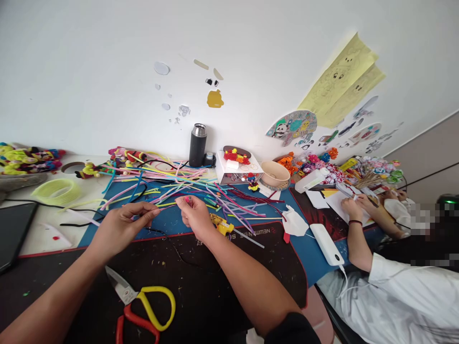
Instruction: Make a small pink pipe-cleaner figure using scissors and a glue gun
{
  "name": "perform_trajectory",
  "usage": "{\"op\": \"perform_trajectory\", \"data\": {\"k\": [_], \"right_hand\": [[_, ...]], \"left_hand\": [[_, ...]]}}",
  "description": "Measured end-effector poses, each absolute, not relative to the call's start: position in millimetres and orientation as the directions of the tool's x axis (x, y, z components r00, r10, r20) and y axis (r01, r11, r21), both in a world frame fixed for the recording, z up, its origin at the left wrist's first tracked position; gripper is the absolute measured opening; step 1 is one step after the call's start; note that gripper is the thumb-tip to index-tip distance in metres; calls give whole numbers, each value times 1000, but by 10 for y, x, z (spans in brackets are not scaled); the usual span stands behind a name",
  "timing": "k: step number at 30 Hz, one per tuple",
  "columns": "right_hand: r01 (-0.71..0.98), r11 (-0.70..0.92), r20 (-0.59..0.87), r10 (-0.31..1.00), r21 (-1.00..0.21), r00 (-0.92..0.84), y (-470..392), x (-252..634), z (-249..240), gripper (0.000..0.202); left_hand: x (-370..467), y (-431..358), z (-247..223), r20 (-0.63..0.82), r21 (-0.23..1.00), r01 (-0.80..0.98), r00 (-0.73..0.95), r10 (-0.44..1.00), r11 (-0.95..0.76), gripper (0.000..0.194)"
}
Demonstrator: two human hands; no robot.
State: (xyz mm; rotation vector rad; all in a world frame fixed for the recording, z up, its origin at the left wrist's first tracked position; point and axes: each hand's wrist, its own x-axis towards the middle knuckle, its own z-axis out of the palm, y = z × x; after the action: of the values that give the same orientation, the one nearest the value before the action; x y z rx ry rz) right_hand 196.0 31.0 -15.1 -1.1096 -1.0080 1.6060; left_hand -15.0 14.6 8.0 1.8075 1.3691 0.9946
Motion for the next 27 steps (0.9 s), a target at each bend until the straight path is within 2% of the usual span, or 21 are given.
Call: {"op": "perform_trajectory", "data": {"k": [4, 9, 17, 27], "right_hand": [[-175, -242, -198, 951, -954, -236, 293, 1857, -155, 53], [-94, -206, -184, 963, -974, -198, 282, 1787, -126, 50], [-32, -200, -191, 965, -979, -182, 255, 1809, -91, 46], [-79, -221, -206, 966, -972, -157, 250, 1854, -26, 49]], "left_hand": [[-151, 148, 42, 240, 805, 504, 205, 949, -313, 40], [-190, 165, -24, 291, 747, 556, 220, 931, -365, 41], [-241, 200, 29, 267, 733, 584, 226, 937, -350, 40], [-284, 222, 35, 215, 760, 588, 175, 961, -277, 41]]}}
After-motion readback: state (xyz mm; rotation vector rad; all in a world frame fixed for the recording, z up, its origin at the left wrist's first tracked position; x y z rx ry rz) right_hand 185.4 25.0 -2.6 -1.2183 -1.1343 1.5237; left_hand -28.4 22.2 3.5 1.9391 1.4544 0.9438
